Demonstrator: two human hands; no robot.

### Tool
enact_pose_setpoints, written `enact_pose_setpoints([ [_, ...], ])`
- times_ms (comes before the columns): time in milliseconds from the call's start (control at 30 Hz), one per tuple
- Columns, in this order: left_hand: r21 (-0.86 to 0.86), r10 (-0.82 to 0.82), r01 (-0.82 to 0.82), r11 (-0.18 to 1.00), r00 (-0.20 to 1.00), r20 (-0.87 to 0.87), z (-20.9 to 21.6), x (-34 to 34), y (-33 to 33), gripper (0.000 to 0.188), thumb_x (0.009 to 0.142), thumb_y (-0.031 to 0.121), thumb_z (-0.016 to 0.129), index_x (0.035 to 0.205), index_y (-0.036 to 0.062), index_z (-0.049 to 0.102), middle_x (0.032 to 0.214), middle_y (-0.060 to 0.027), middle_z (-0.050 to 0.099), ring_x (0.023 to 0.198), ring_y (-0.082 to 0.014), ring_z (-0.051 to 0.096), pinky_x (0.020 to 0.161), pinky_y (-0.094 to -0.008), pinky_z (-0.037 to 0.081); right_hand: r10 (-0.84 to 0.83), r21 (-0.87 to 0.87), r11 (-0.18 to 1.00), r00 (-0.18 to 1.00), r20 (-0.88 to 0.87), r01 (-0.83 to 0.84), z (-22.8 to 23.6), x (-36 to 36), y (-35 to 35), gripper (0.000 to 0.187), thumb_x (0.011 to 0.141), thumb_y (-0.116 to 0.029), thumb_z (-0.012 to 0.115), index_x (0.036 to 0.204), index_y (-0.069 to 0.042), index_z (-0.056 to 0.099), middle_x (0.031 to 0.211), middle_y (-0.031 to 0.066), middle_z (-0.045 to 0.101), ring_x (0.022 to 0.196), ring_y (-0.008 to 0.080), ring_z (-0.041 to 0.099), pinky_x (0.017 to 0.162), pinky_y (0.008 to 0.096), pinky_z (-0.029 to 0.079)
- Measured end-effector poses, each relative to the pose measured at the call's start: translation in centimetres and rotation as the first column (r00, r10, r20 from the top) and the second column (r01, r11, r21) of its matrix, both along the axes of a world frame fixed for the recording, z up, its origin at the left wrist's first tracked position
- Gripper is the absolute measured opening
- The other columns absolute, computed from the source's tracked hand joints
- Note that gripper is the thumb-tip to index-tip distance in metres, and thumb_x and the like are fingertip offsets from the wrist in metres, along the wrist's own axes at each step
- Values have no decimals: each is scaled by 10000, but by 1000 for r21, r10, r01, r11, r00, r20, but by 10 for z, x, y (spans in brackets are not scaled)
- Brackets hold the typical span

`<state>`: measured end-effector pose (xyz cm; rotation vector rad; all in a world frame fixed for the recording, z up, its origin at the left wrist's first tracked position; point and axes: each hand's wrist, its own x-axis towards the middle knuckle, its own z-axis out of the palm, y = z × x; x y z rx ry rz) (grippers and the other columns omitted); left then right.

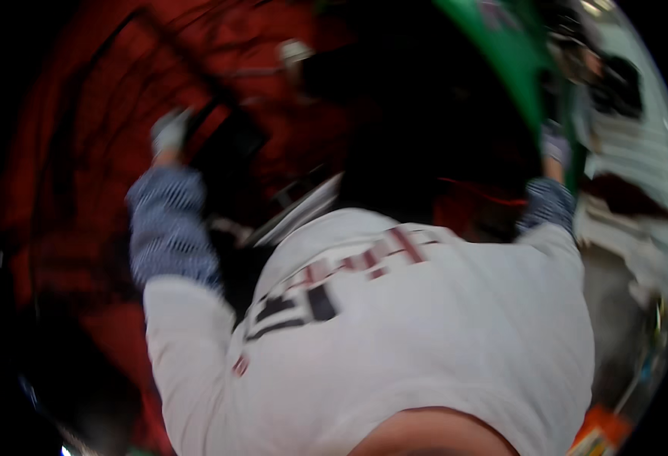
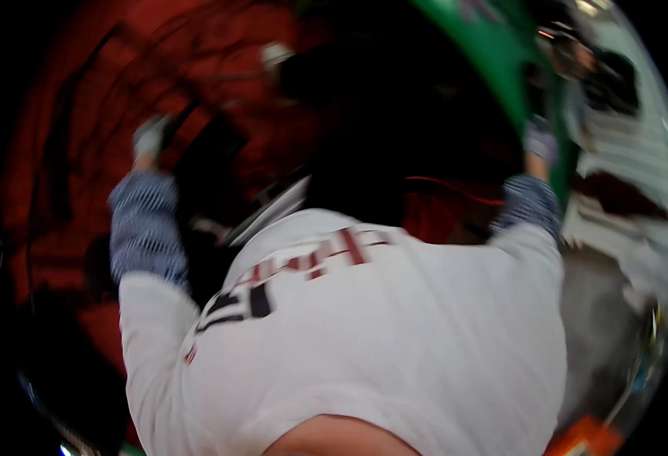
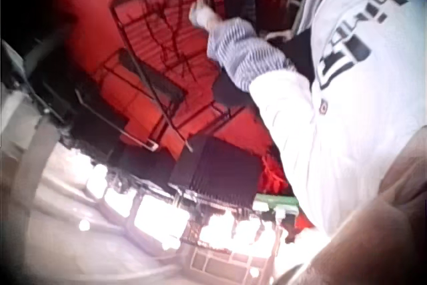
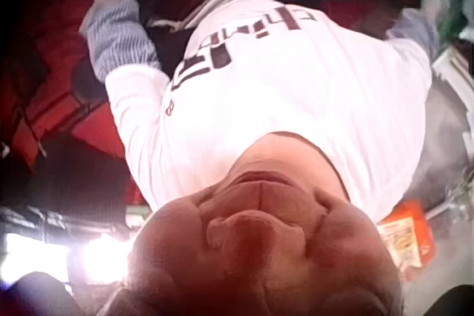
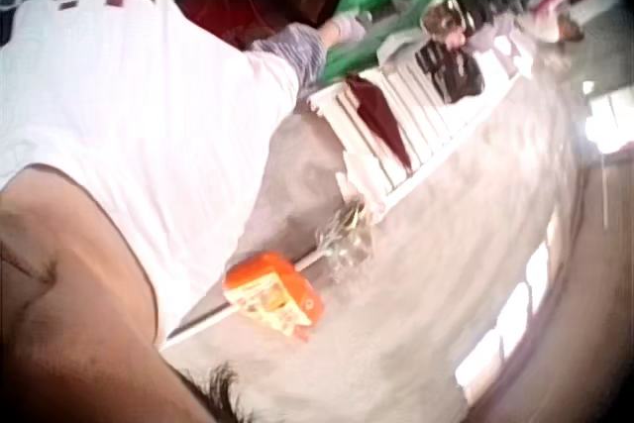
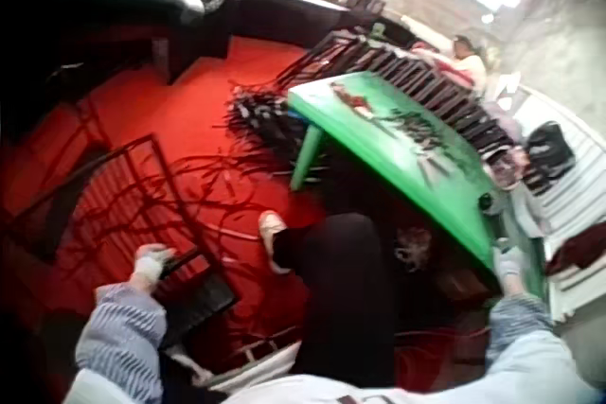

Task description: The person attaches long black strips onto a metal rack frame by hand and using a pneumatic tool.

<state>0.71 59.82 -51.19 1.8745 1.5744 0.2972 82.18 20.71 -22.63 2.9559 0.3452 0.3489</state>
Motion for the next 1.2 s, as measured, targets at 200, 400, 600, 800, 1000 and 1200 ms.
enact_pose_setpoints([
  [200, -304, 573, -522, 797, 813, 106, 68, 20, -29, 333, 855, 329, 782, 1072, 77, 758, 943, -61, 739, 795, -142, 641, 692, -317, 495, -33, -193, 980, 997, 76, 47, 46, -90, 66, 841, 823, -680, 644, 1406, -94, 488, 1409, 167, 536, 1281, 315, 558, 1020, 454, 478],
  [400, -92, 285, -270, 958, 926, 247, 58, -7, -50, 388, 889, 334, 718, 1075, -7, 720, 992, -138, 728, 868, -212, 671, 778, -347, 504, 333, 88, 943, 927, -174, -322, -22, 28, 111, 938, 767, -621, 722, 1402, 34, 502, 1429, 281, 510, 1316, 411, 512, 1082, 454, 421],
  [600, -154, 184, -197, 968, 978, -96, 53, 33, -31, 444, 890, 553, 603, 1119, 201, 748, 1072, -105, 728, 953, -300, 701, 848, -443, 550, 463, 36, 885, 868, -177, -465, -1, 119, 49, 626, 842, -420, 720, 1264, 29, 610, 1249, 210, 660, 1147, 369, 625, 942, 444, 488],
  [800, -157, 367, -387, 909, 920, -141, 55, 15, -56, 427, 907, 540, 656, 1073, 161, 761, 1049, -71, 732, 928, -237, 688, 818, -421, 561, 580, 691, 635, 804, -131, -346, 52, -10, 101, 562, 879, -362, 728, 1267, 29, 619, 1097, 138, 704, 999, 277, 654, 841, 371, 505],
  [1000, -138, 364, -368, 920, 930, -58, 72, 36, -49, 485, 904, 522, 669, 1217, 156, 716, 1188, -85, 713, 1052, -274, 683, 923, -437, 564, 963, 963, 248, 138, -232, -108, 80, -208, 138, 139, 886, -98, 689, 920, -2, 595, 811, 77, 602, 718, 185, 592, 670, 340, 511],
  [1200, -65, 335, -352, 934, 923, -188, 81, 46, -45, 367, 934, 488, 641, 1090, 181, 768, 992, -40, 750, 859, -216, 696, 768, -418, 573, 997, 473, 80, 82, -18, -877, 50, -368, 184, 354, 805, -154, 821, 1097, -10, 684, 1010, 111, 730, 905, 210, 704, 865, 346, 543],
])
